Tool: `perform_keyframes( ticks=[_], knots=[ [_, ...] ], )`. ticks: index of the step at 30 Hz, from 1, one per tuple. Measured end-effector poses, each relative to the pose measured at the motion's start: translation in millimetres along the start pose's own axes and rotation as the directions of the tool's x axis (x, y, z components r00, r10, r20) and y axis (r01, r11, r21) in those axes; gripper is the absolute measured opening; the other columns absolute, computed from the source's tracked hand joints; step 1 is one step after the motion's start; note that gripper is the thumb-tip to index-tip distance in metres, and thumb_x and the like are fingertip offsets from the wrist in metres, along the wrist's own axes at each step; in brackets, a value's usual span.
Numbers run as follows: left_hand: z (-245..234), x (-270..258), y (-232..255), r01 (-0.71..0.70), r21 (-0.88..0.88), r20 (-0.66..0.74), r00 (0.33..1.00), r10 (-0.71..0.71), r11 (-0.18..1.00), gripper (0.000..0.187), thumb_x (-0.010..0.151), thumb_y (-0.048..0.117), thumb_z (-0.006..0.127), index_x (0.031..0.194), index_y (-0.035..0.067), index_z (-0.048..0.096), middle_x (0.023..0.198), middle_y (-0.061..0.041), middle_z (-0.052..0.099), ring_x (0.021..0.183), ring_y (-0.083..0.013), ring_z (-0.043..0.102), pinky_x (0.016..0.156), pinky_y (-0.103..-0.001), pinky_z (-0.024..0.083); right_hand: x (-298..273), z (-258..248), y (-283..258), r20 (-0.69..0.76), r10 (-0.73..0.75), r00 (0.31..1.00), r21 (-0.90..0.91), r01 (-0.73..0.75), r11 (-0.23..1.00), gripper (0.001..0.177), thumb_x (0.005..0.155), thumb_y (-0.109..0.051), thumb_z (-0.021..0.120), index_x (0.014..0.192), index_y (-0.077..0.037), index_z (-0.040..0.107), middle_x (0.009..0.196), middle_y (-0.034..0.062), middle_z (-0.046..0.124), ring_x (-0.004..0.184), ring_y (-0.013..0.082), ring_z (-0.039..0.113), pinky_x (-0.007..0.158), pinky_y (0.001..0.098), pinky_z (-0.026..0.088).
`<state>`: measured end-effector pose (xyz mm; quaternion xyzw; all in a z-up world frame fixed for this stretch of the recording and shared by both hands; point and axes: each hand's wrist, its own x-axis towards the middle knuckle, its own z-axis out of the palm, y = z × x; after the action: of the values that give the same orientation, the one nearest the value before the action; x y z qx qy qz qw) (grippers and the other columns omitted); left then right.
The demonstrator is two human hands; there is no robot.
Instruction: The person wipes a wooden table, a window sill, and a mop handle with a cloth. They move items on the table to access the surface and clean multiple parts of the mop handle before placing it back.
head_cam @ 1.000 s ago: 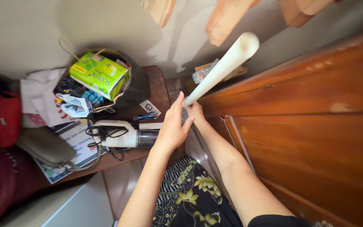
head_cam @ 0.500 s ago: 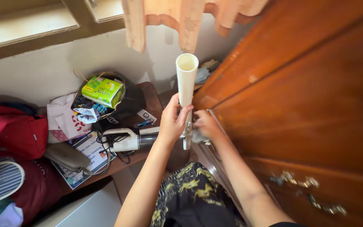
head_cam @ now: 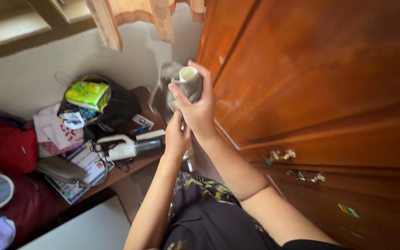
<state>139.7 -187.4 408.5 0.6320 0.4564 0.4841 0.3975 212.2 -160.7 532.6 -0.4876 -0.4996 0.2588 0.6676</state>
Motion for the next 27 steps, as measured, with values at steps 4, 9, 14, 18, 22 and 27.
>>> perform_keyframes(
  ticks=[4,9,14,18,22,27],
  knots=[
    [19,-41,5,-0.138,0.073,-0.065,0.988,0.143,0.988,0.033,0.088,0.0,0.067,0.121,0.001,0.061,0.11,-0.023,0.069,0.105,-0.0435,0.067,0.089,-0.045,0.053,-48,-38,4,0.07,0.006,0.998,0.073,-0.011,0.997,0.049,0.096,-0.006,0.08,0.135,-0.005,0.05,0.117,0.0027,0.064,0.109,0.0102,0.062,0.099,0.0264,0.053],
    [32,-84,22,-0.092,0.058,-0.068,0.993,0.096,0.994,0.041,0.085,-0.002,0.065,0.126,-0.004,0.059,0.108,-0.024,0.067,0.099,-0.0431,0.067,0.084,-0.044,0.053,-72,-88,-15,0.319,0.055,0.946,0.231,-0.134,0.964,0.059,0.093,-0.019,0.082,0.138,-0.005,0.047,0.122,0.0,0.06,0.116,0.0099,0.061,0.106,0.028,0.05],
    [26,-95,59,-0.102,-0.029,-0.022,0.995,0.101,0.994,0.021,0.094,0.003,0.073,0.113,0.001,0.064,0.102,-0.017,0.07,0.093,-0.0339,0.07,0.085,-0.04,0.055,-48,-108,-50,0.374,-0.033,0.927,0.144,-0.023,0.989,0.047,0.1,-0.023,0.085,0.136,-0.003,0.061,0.117,0.0008,0.061,0.109,0.0107,0.059,0.099,0.0259,0.048],
    [4,-100,77,-0.035,-0.184,0.152,0.986,0.064,0.982,0.028,0.094,0.007,0.074,0.119,0.0,0.064,0.105,-0.011,0.074,0.097,-0.0216,0.07,0.086,-0.035,0.054,-6,-122,-76,0.611,-0.151,0.777,0.132,0.087,0.987,0.045,0.09,-0.02,0.087,0.127,-0.004,0.067,0.12,0.0031,0.067,0.114,0.0122,0.064,0.104,0.0277,0.051],
    [-6,-104,61,-0.029,-0.395,0.226,0.966,0.127,0.918,0.03,0.096,0.006,0.073,0.124,-0.001,0.062,0.119,-0.01,0.065,0.109,-0.0185,0.064,0.093,-0.034,0.057,-3,-95,-86,0.653,-0.142,0.744,0.488,-0.27,0.83,0.057,0.088,-0.021,0.088,0.136,-0.005,0.061,0.132,0.0033,0.061,0.119,0.0123,0.06,0.106,0.0285,0.049],
    [-31,-113,48,0.04,-0.351,0.164,0.986,0.02,0.936,0.042,0.098,0.002,0.072,0.136,0.001,0.055,0.124,-0.009,0.065,0.112,-0.0162,0.065,0.095,-0.033,0.057,-72,-66,-82,0.448,0.002,0.894,0.26,-0.132,0.957,0.071,0.093,-0.013,0.086,0.15,-0.002,0.045,0.133,0.0068,0.058,0.127,0.0129,0.056,0.117,0.0317,0.046]
  ],
)
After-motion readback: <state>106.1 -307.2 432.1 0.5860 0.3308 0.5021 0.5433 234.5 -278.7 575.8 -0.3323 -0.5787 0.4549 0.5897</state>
